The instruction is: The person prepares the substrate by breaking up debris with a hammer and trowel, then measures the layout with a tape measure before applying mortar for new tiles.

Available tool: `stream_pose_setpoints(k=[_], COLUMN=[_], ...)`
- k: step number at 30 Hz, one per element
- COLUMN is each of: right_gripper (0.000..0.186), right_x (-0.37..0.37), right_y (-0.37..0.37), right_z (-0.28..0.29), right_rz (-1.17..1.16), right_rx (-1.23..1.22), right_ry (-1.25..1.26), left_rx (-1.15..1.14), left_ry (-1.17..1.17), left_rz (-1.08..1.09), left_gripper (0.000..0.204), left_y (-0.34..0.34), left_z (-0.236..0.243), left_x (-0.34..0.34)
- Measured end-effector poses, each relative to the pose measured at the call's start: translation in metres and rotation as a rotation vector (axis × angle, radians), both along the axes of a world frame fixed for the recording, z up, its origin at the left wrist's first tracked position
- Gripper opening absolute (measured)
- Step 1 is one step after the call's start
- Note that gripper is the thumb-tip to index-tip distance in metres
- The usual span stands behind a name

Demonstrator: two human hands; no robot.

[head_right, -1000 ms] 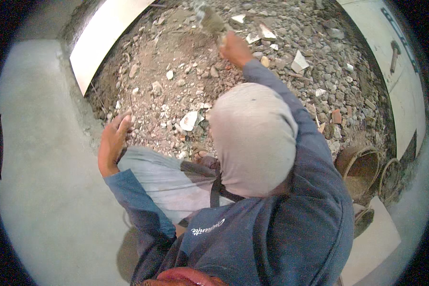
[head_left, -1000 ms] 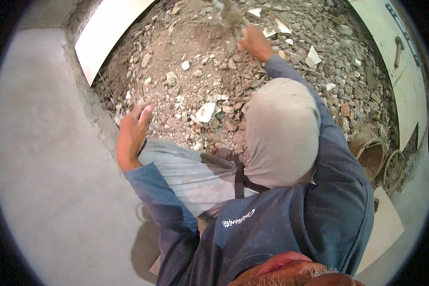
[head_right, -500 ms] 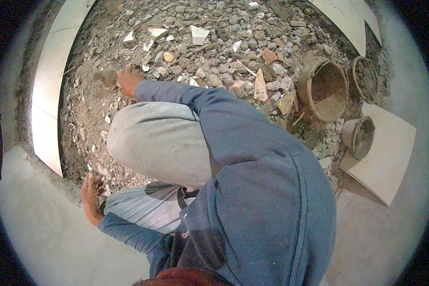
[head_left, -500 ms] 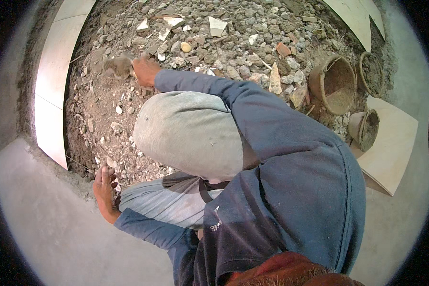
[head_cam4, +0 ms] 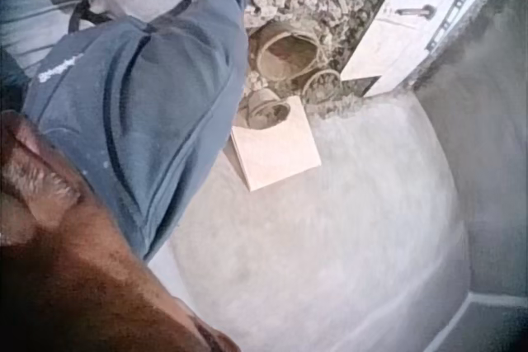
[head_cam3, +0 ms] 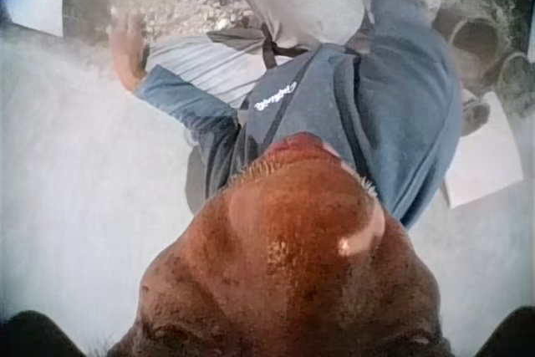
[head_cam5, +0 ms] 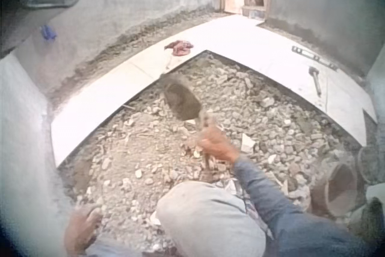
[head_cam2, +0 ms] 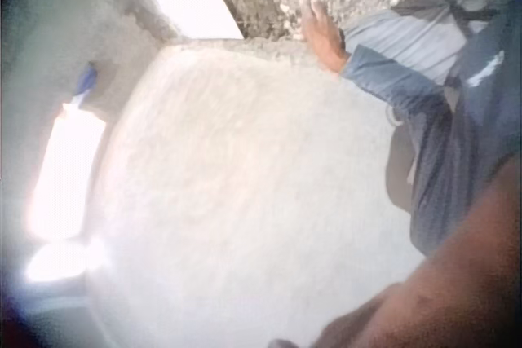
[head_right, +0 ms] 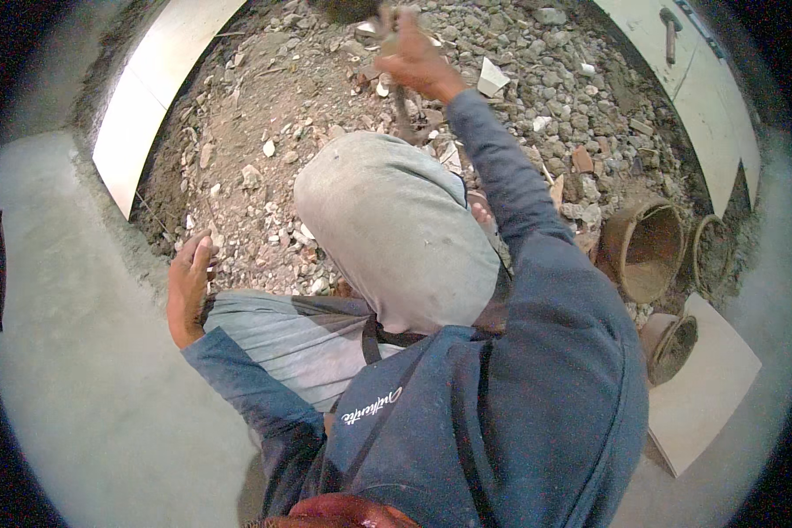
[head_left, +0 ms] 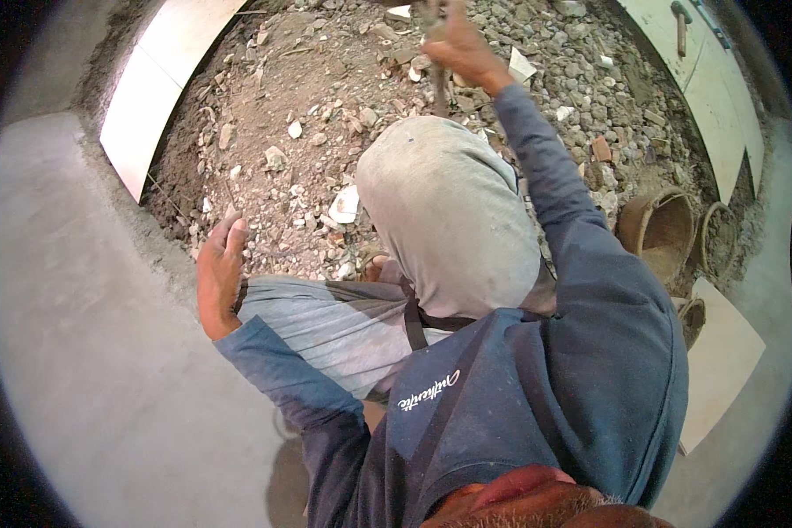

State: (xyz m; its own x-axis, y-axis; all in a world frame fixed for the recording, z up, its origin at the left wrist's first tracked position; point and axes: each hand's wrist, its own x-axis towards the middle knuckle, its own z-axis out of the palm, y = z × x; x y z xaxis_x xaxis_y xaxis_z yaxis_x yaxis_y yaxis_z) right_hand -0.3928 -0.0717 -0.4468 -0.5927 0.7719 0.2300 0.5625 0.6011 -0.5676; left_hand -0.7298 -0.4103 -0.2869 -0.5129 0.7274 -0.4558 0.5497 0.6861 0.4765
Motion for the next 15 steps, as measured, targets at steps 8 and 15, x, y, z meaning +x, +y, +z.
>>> stream_pose_setpoints(k=[8, 15], right_gripper=[0.074, 0.062], right_x=[0.219, 0.264], right_y=[-0.114, -0.173], right_z=[0.080, 0.077], right_rz=[-0.354, -0.667], right_rx=[-0.362, -0.465], right_ry=[-0.125, -0.114], left_rx=[0.157, 0.093], left_ry=[0.066, -0.039], left_rz=[-0.205, -0.210], left_gripper=[0.043, 0.043], left_y=[0.009, 0.036], left_z=[0.021, 0.010], left_x=[0.030, 0.036])
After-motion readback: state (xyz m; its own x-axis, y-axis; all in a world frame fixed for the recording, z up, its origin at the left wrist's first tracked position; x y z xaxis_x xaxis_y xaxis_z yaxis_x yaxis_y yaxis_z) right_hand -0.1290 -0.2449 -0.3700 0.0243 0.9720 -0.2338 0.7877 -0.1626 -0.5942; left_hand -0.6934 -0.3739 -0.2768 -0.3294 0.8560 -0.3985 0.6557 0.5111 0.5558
